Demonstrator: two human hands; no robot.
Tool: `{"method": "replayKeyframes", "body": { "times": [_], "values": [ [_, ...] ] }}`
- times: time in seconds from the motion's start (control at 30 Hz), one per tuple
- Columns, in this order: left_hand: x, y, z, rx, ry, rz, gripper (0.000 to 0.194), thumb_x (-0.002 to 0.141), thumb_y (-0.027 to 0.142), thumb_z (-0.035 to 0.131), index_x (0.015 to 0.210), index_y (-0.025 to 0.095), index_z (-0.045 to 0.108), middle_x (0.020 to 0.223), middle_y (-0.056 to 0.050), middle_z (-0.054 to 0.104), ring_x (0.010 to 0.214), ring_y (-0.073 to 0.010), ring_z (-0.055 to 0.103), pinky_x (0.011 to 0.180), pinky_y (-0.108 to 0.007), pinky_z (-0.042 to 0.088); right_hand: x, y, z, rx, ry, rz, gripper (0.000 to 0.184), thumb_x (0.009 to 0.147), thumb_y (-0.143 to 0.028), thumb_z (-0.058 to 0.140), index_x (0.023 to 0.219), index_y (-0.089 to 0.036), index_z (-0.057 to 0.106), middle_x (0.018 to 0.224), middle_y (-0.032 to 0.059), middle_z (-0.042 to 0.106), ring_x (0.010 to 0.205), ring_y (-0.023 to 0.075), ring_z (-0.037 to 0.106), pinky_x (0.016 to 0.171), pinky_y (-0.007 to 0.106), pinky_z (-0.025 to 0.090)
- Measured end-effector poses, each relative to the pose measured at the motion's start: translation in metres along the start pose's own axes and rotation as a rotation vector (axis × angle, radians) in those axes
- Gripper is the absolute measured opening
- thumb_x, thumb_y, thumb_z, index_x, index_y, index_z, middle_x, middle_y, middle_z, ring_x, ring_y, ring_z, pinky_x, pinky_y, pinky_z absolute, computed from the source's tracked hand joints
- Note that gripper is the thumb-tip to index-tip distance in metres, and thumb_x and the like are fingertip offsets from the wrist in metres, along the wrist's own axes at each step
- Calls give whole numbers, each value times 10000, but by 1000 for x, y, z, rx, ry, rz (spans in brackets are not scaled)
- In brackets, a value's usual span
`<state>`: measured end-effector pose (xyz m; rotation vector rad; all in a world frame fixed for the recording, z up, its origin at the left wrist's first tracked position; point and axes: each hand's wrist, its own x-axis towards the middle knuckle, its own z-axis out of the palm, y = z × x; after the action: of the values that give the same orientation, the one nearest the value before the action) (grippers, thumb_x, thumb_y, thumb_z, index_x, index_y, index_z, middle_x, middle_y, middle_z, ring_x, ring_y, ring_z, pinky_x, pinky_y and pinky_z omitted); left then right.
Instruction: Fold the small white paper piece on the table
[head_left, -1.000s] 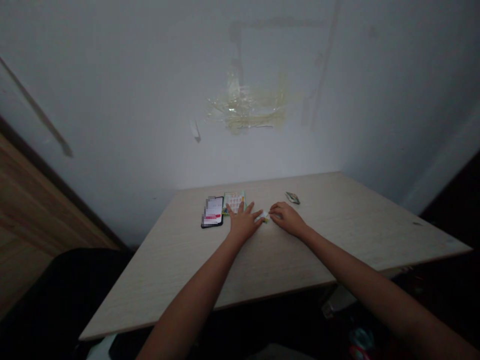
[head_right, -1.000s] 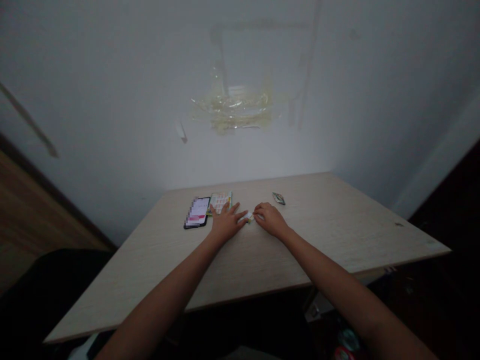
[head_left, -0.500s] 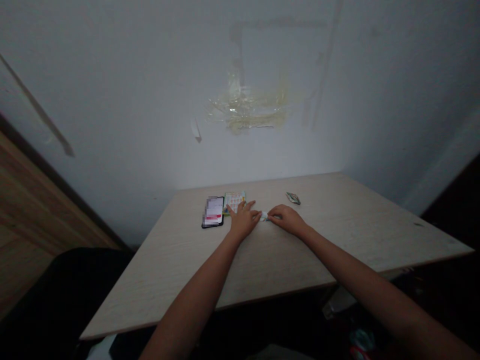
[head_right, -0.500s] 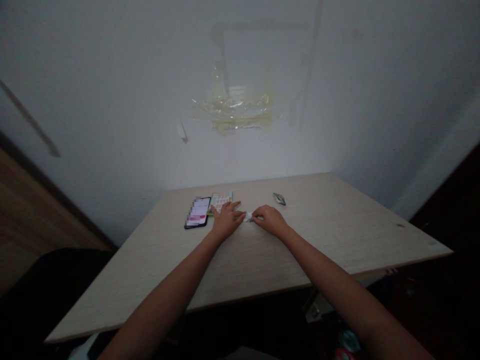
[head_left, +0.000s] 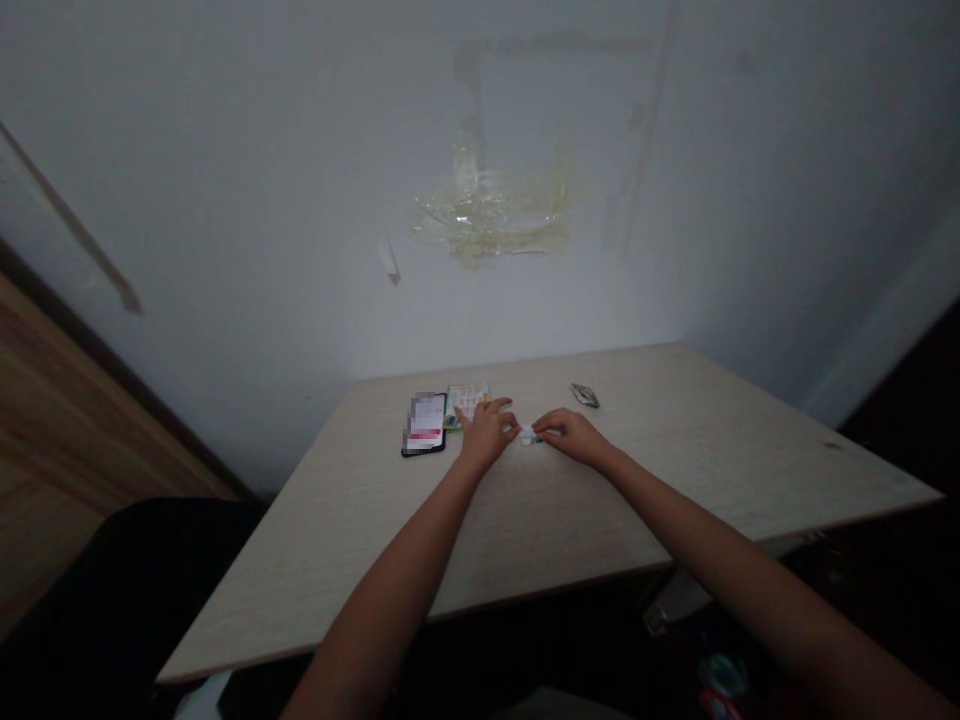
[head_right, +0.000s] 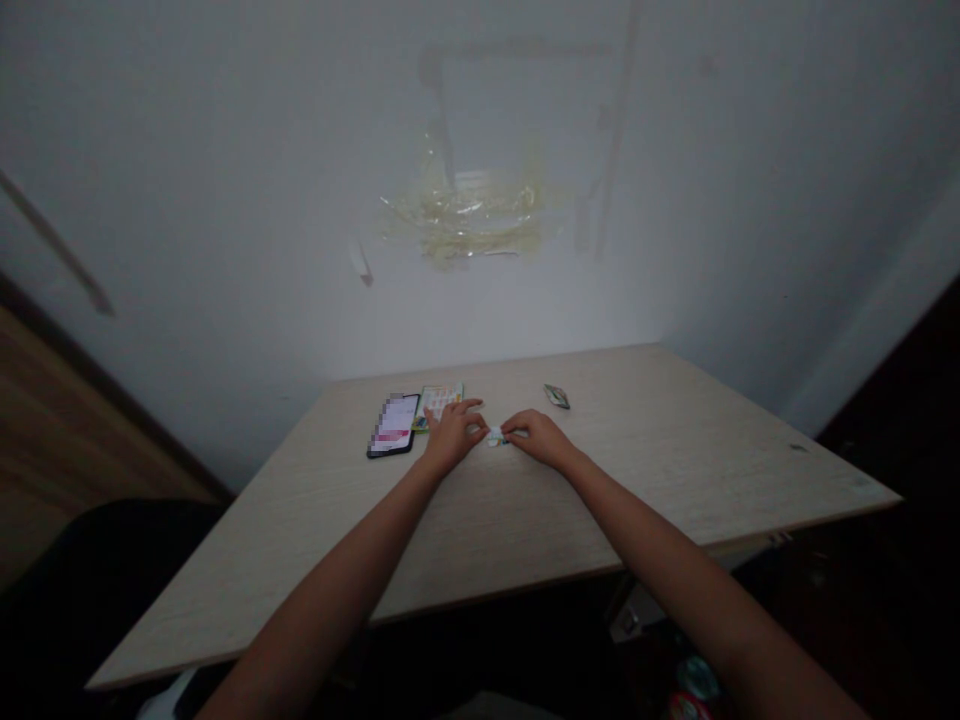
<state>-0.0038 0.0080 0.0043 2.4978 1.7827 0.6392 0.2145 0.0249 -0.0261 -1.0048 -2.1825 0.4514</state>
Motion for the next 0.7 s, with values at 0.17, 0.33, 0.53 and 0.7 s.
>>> {"method": "replayKeyframes", "body": {
  "times": [0.17, 0.33, 0.53, 0.7],
  "values": [
    [2, 0, -4, 51, -12, 27, 135, 894, 401, 630, 868, 337, 746, 1457, 73, 549, 1378, -321, 395, 1081, -814, -2, 0, 0, 1, 1, 7, -7, 159, 856, -246, 668, 972, -219, 773, 1021, 60, 768, 1016, 218, 681, 990, 392, 487],
    [2, -1, -5, 77, -51, 37, 149, 887, 437, 624, 914, 356, 745, 1485, 63, 524, 1393, -347, 377, 1056, -837, -6, 0, 0, 1, -14, 13, -11, 155, 853, -237, 670, 967, -223, 774, 1017, 63, 767, 1010, 215, 684, 979, 391, 493],
    [2, -5, -6, 80, -99, 54, 187, 880, 484, 613, 977, 371, 726, 1523, 52, 480, 1399, -366, 376, 1022, -862, 18, 0, -2, -1, -8, 14, -16, 151, 855, -241, 671, 967, -213, 769, 1012, 64, 766, 1007, 215, 679, 970, 384, 490],
    [1, -8, -7, 67, -130, 60, 225, 883, 506, 595, 1036, 385, 706, 1530, 53, 470, 1408, -360, 360, 1011, -868, 22, -1, -2, -1, -8, 19, -14, 152, 851, -228, 668, 966, -211, 767, 1011, 64, 765, 1001, 212, 681, 971, 378, 491]
  ]
}}
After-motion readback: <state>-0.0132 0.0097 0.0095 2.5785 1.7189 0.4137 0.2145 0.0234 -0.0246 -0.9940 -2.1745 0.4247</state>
